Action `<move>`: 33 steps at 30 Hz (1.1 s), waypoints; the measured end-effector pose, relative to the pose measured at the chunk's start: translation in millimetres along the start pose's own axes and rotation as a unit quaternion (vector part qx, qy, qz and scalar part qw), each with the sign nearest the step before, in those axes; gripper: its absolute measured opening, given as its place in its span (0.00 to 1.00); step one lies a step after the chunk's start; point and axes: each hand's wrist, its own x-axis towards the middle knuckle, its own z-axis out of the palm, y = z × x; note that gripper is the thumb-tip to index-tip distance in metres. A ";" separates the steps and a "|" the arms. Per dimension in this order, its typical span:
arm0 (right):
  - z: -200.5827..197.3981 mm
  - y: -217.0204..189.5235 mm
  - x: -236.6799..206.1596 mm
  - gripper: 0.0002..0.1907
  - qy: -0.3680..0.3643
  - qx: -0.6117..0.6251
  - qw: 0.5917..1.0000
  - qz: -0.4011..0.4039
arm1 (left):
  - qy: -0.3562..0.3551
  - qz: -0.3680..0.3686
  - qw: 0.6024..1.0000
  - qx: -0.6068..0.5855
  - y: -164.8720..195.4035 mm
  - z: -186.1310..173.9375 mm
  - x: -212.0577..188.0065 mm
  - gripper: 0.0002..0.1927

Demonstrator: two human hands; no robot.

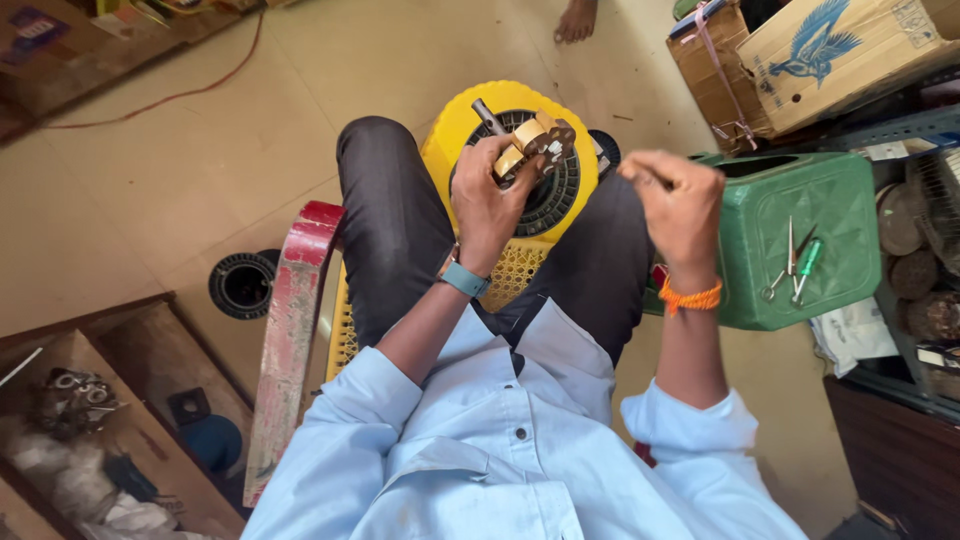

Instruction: The person uses a screwdriver to pry and adjust components on a disassembled motor rotor held on the lap. The person then uses fingers to manipulate and align small parts on the rotor.

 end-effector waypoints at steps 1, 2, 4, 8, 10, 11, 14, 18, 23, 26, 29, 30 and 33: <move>-4.3 -6.8 11.1 0.05 -0.011 -0.017 0.999 -0.037 | 0.002 0.016 1.000 0.008 -1.7 -0.2 -0.5 0.16; -6.8 -13.6 21.8 0.04 -0.020 -0.033 0.998 -0.056 | 0.004 0.019 1.000 0.003 -2.7 -0.1 -1.3 0.16; -3.6 -26.1 45.6 0.04 -0.035 -0.064 0.992 -0.098 | 0.009 0.029 1.000 -0.008 -3.1 -0.2 -2.3 0.16; 13.4 -43.4 89.9 0.05 -0.097 -0.108 0.965 -0.218 | 0.012 0.040 0.999 -0.007 -1.0 -2.3 -0.7 0.17; 23.7 -48.0 103.8 0.06 -0.125 -0.117 0.957 -0.234 | 0.008 0.038 0.999 -0.004 0.7 -4.3 0.8 0.18; 27.2 -48.7 109.4 0.06 -0.134 -0.117 0.954 -0.241 | 0.007 0.037 0.999 -0.007 1.9 -5.2 1.0 0.18; 35.7 -45.2 123.2 0.07 -0.164 -0.118 0.948 -0.246 | 0.000 0.034 0.999 -0.021 3.9 -7.1 2.1 0.17; 48.0 -27.5 136.2 0.07 -0.215 -0.114 0.947 -0.208 | -0.012 0.014 0.999 -0.049 5.1 -6.7 1.2 0.15; 85.3 4.6 154.5 0.09 -0.254 -0.144 0.939 -0.180 | -0.061 -0.063 0.989 -0.123 5.6 -7.5 6.2 0.23; 95.3 21.8 161.3 0.10 -0.312 -0.104 0.935 -0.135 | -0.105 -0.204 0.914 -0.335 -2.1 -17.3 19.3 0.34; 93.3 29.6 157.9 0.10 -0.334 -0.051 0.931 -0.135 | -0.139 -0.406 0.754 -0.497 -17.3 -27.9 35.9 0.35; 91.8 28.3 157.1 0.10 -0.332 -0.041 0.931 -0.145 | -0.147 -0.410 0.753 -0.494 -22.4 -29.8 40.2 0.33; 81.5 11.0 158.6 0.10 -0.303 -0.064 0.932 -0.189 | -0.161 -0.382 0.739 -0.532 -30.8 -23.5 43.9 0.31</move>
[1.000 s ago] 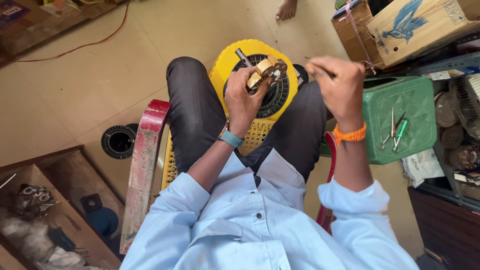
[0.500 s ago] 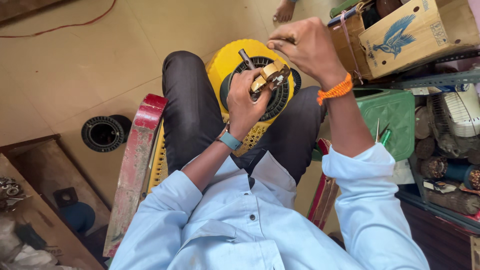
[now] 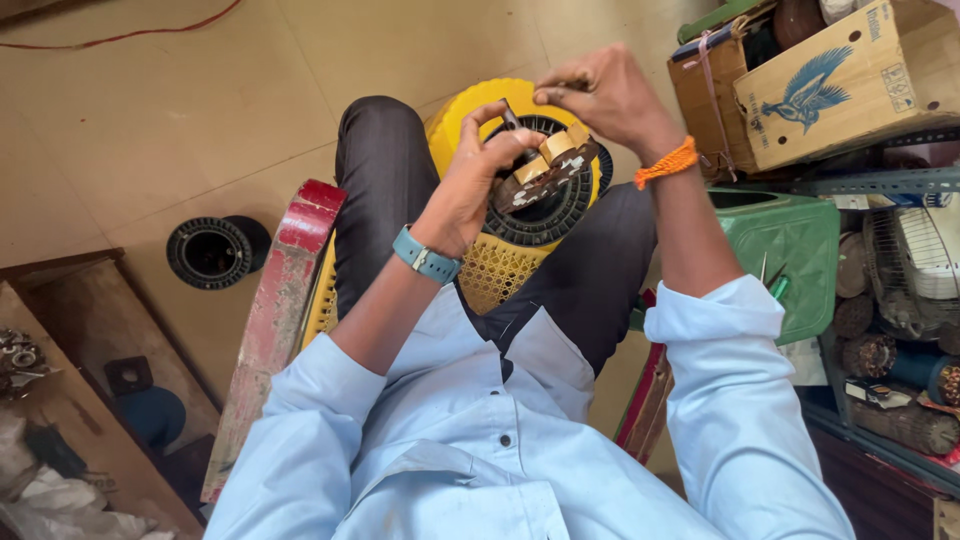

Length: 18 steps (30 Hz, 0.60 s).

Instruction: The person uses a screwdriver to pry and adjust components on a disassembled motor rotor held on the lap. The person then uses fingers to manipulate and align small parts on the rotor.

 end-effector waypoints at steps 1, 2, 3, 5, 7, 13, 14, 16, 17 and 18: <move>-6.7 -9.1 -0.4 0.09 0.008 -0.022 1.000 -0.009 | -0.018 0.010 1.000 -0.016 -2.8 -1.0 1.0 0.31; -15.0 -19.7 -2.5 0.09 0.016 -0.042 0.999 -0.016 | -0.020 0.021 1.000 -0.004 -4.9 -2.6 1.8 0.30; -24.3 -32.0 -6.8 0.09 0.026 -0.061 0.998 -0.024 | -0.023 0.033 0.999 0.009 -6.1 -4.6 2.1 0.28; -39.3 -58.9 -16.9 0.08 0.045 -0.089 0.994 -0.033 | -0.027 0.048 0.997 0.055 -6.7 -9.5 1.8 0.26; -49.8 -85.2 -29.2 0.07 0.065 -0.105 0.992 -0.040 | -0.029 0.057 0.991 0.120 -3.9 -15.8 1.3 0.25; -32.5 -136.2 -72.8 0.06 0.117 -0.008 0.984 0.131 | -0.046 0.110 0.983 0.138 -9.0 -18.9 7.3 0.25; -28.2 -136.6 -80.1 0.06 0.134 0.015 0.979 0.151 | -0.057 0.115 0.983 0.129 -10.5 -20.1 8.4 0.25; -17.9 -132.5 -97.3 0.05 0.173 0.064 0.964 0.194 | -0.080 0.120 0.983 0.115 -11.6 -23.6 12.5 0.25; -10.8 -129.4 -106.2 0.05 0.189 0.086 0.957 0.203 | -0.082 0.116 0.982 0.124 -12.3 -24.9 13.6 0.24; -3.0 -126.1 -115.9 0.05 0.205 0.107 0.950 0.211 | -0.084 0.112 0.981 0.132 -13.6 -25.7 14.4 0.24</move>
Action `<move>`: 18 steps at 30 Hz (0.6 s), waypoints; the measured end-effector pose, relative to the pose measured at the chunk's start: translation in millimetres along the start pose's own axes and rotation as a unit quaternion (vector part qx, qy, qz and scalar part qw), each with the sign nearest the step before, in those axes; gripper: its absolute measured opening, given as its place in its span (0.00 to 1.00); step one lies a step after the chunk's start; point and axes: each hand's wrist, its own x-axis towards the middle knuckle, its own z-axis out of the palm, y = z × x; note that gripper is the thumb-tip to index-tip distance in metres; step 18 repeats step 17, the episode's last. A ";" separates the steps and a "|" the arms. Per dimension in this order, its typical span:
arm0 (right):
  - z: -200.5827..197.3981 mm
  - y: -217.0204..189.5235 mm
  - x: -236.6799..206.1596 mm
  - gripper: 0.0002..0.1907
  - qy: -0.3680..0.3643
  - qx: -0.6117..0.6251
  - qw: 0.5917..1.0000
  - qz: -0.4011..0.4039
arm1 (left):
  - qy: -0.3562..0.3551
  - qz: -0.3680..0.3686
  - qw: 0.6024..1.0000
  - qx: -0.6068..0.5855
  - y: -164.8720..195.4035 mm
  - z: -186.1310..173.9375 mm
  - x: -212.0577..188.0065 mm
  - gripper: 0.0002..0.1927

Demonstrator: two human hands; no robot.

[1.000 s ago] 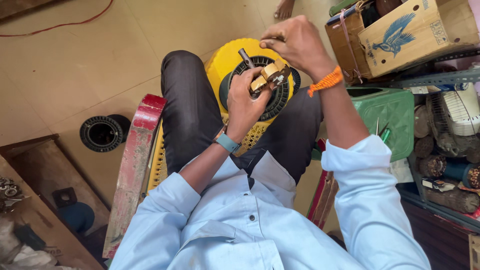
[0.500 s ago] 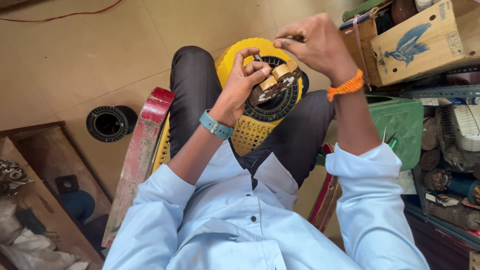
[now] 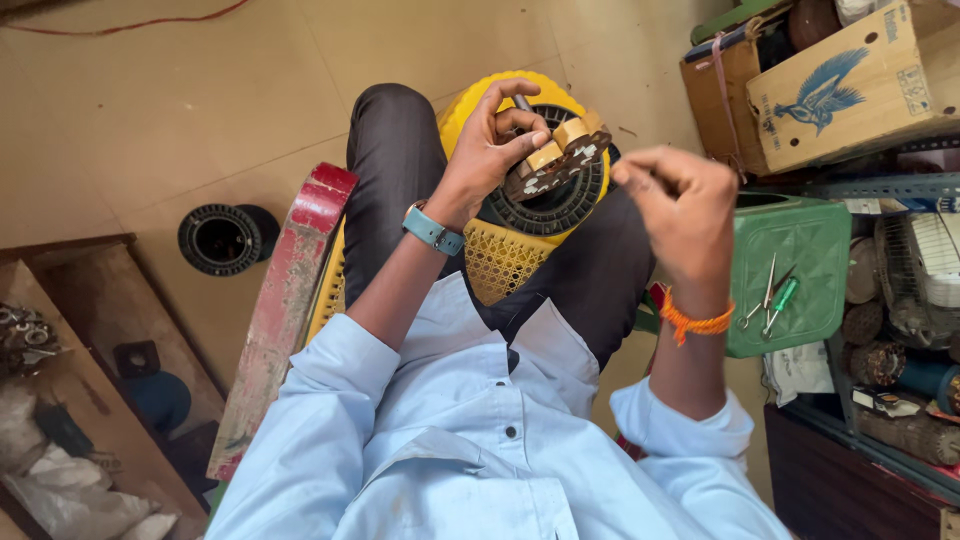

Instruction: The person uses a screwdriver to pry and adjust components on a disassembled motor rotor held on the lap. The person then uses fingers to manipulate and align small parts on the rotor.

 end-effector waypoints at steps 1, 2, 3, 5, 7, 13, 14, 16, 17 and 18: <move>2.7 9.0 -8.5 0.05 0.014 0.022 1.000 0.011 | -0.004 -0.003 1.000 0.008 -1.1 -0.6 1.7 0.23; 7.3 17.9 -17.5 0.05 0.027 0.043 0.998 0.030 | -0.012 0.003 1.000 0.023 -1.7 -1.4 4.1 0.20; 14.7 26.7 -27.4 0.05 0.039 0.065 0.996 0.050 | -0.018 0.008 0.999 0.038 -2.4 -2.6 5.2 0.16; 31.2 45.9 -42.5 0.05 0.063 0.103 0.990 0.076 | -0.025 0.015 0.997 0.065 -4.5 -5.1 4.2 0.13; 46.3 64.4 -52.6 0.05 0.090 0.135 0.983 0.085 | -0.029 0.023 0.995 0.088 -4.6 -5.1 5.4 0.12; 73.1 103.6 -80.4 0.06 0.119 0.118 0.975 0.144 | -0.012 -0.011 0.998 0.062 4.6 3.5 -7.0 0.18; 73.5 110.1 -83.8 0.06 0.121 0.116 0.975 0.145 | -0.006 0.006 0.994 0.110 3.4 8.0 -12.0 0.22; 74.5 124.1 -88.0 0.06 0.122 0.113 0.975 0.145 | 0.008 0.042 0.978 0.203 -0.6 15.9 -30.3 0.33; 66.5 133.7 -84.5 0.06 0.124 0.113 0.975 0.147 | 0.005 0.041 0.978 0.204 0.8 19.5 -12.5 0.33; 66.5 133.7 -84.5 0.06 0.124 0.113 0.975 0.147 | 0.005 0.041 0.978 0.204 0.8 19.5 -12.5 0.33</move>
